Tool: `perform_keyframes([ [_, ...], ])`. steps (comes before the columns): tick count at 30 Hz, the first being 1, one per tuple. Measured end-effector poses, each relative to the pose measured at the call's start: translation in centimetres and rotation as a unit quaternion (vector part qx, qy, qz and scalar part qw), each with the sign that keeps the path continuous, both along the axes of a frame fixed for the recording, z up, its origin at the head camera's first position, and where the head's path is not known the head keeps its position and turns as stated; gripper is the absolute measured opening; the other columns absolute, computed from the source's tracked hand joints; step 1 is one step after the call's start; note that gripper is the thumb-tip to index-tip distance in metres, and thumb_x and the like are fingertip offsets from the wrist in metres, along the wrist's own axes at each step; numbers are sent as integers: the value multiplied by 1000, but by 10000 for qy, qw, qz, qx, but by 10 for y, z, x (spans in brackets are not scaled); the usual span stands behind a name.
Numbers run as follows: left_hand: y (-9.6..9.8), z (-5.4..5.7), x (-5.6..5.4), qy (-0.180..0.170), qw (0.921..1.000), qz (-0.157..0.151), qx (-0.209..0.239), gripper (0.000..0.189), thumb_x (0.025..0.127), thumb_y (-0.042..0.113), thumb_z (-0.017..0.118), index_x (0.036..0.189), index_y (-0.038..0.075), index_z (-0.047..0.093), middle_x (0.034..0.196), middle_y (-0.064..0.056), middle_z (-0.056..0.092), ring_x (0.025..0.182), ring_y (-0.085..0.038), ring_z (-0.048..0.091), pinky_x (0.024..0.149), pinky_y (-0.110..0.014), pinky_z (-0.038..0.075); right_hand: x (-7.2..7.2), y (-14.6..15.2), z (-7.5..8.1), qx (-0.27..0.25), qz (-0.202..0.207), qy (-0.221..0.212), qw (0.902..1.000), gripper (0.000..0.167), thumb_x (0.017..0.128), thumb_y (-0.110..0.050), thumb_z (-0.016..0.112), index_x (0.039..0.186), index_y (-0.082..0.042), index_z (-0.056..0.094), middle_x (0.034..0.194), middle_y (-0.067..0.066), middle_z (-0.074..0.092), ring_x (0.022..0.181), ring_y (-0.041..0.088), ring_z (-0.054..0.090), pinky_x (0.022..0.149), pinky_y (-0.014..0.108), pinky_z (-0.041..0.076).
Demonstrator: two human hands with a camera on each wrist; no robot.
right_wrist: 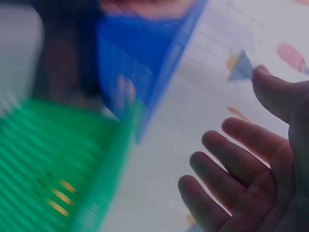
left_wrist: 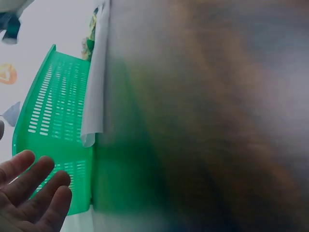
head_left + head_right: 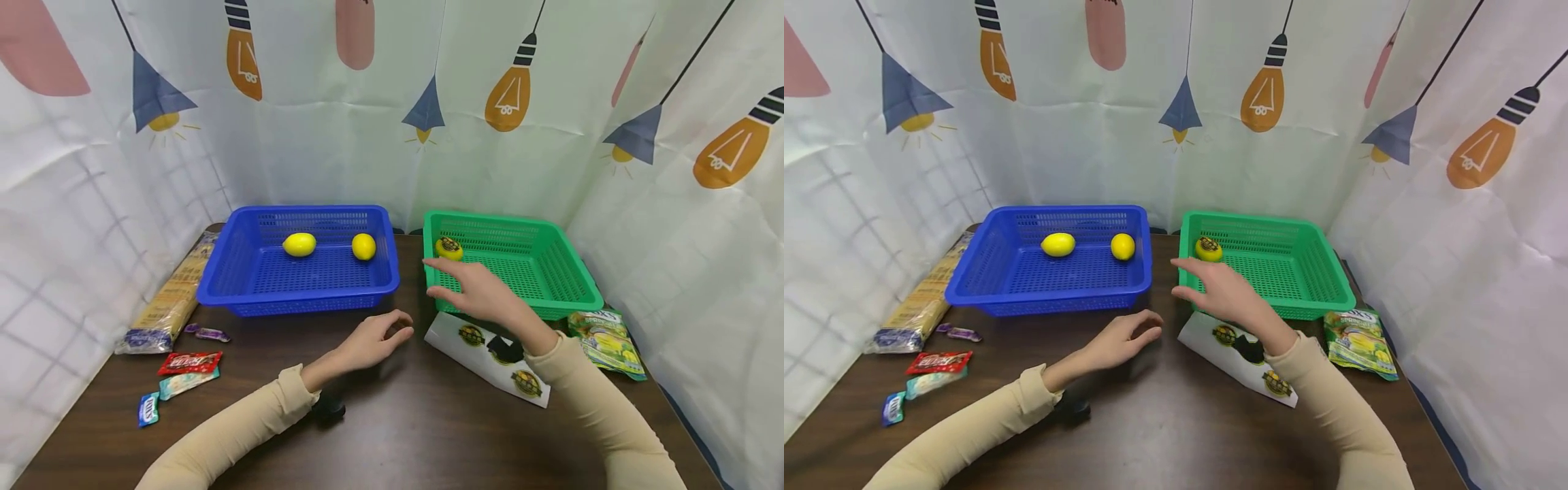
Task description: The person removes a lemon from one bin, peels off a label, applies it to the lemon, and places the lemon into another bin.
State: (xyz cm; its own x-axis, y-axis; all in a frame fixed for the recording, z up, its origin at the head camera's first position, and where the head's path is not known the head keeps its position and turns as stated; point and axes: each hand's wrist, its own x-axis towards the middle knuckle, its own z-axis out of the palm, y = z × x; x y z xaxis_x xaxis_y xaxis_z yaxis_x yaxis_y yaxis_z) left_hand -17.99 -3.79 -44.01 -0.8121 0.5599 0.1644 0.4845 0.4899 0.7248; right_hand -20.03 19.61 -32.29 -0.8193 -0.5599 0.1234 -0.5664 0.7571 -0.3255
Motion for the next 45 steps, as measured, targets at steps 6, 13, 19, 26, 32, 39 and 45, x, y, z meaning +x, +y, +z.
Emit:
perform_keyframes([
  [6, -8, -4, 10, -51, 9991, -421, -89, 39, 104, 37, 50, 130, 9, 60, 125, -6, 70, 114, -18, 68, 94, -40, 56, 38, -2, -49, -72, -51, 47, 9999, 55, 97, -47, 59, 145, -20, 52, 144, 2, 60, 128, 22, 61, 103, 44, 52],
  [13, -18, 9, 6, -104, 9963, -856, -61, 32, 103, 29, 54, 125, 8, 62, 116, -3, 72, 110, -17, 68, 96, -44, 56, 43, -9, -73, -455, -86, 7, 9989, 48, 97, -42, 62, 139, -18, 58, 132, 4, 68, 107, 21, 70, 91, 41, 57],
  [19, -23, 24, -1, -94, 9928, -1183, -190, 30, 102, 29, 56, 125, 10, 62, 118, -6, 72, 111, -17, 67, 97, -44, 56, 34, -12, -68, -1021, -147, 207, 9944, 42, 97, -33, 64, 133, -9, 63, 124, 9, 72, 99, 27, 72, 85, 41, 60],
  [26, -31, 64, -13, -479, 9864, -1555, -229, 30, 103, 31, 54, 128, 17, 62, 125, -1, 69, 109, -11, 66, 97, -28, 54, 20, -23, -58, -1535, -241, -109, 9878, 39, 97, -26, 65, 131, -8, 64, 122, 11, 73, 102, 22, 74, 83, 39, 61],
  [32, -45, 111, -38, -796, 9831, -1604, -374, 34, 103, 34, 53, 131, 17, 61, 132, -1, 65, 121, -14, 62, 108, -38, 49, 3, -36, -48, -2091, -656, -594, 9739, 35, 99, -28, 61, 129, -11, 66, 123, 7, 73, 106, 21, 73, 88, 38, 60],
  [39, -69, 146, -72, -952, 9875, -1253, -118, 32, 103, 33, 54, 130, 18, 61, 133, -7, 62, 125, -21, 58, 110, -46, 45, -16, -54, -44, -2200, -988, -857, 9667, 39, 98, -29, 63, 130, -7, 65, 127, 11, 71, 113, 27, 71, 93, 44, 58],
  [45, -88, 143, -117, -786, 9948, -591, -251, 37, 102, 35, 55, 133, 15, 58, 139, -7, 60, 132, -26, 53, 114, -51, 41, -28, -69, -51, -1827, -1400, -933, 9687, 47, 96, -31, 65, 133, -2, 61, 129, 15, 69, 113, 28, 70, 90, 42, 59],
])
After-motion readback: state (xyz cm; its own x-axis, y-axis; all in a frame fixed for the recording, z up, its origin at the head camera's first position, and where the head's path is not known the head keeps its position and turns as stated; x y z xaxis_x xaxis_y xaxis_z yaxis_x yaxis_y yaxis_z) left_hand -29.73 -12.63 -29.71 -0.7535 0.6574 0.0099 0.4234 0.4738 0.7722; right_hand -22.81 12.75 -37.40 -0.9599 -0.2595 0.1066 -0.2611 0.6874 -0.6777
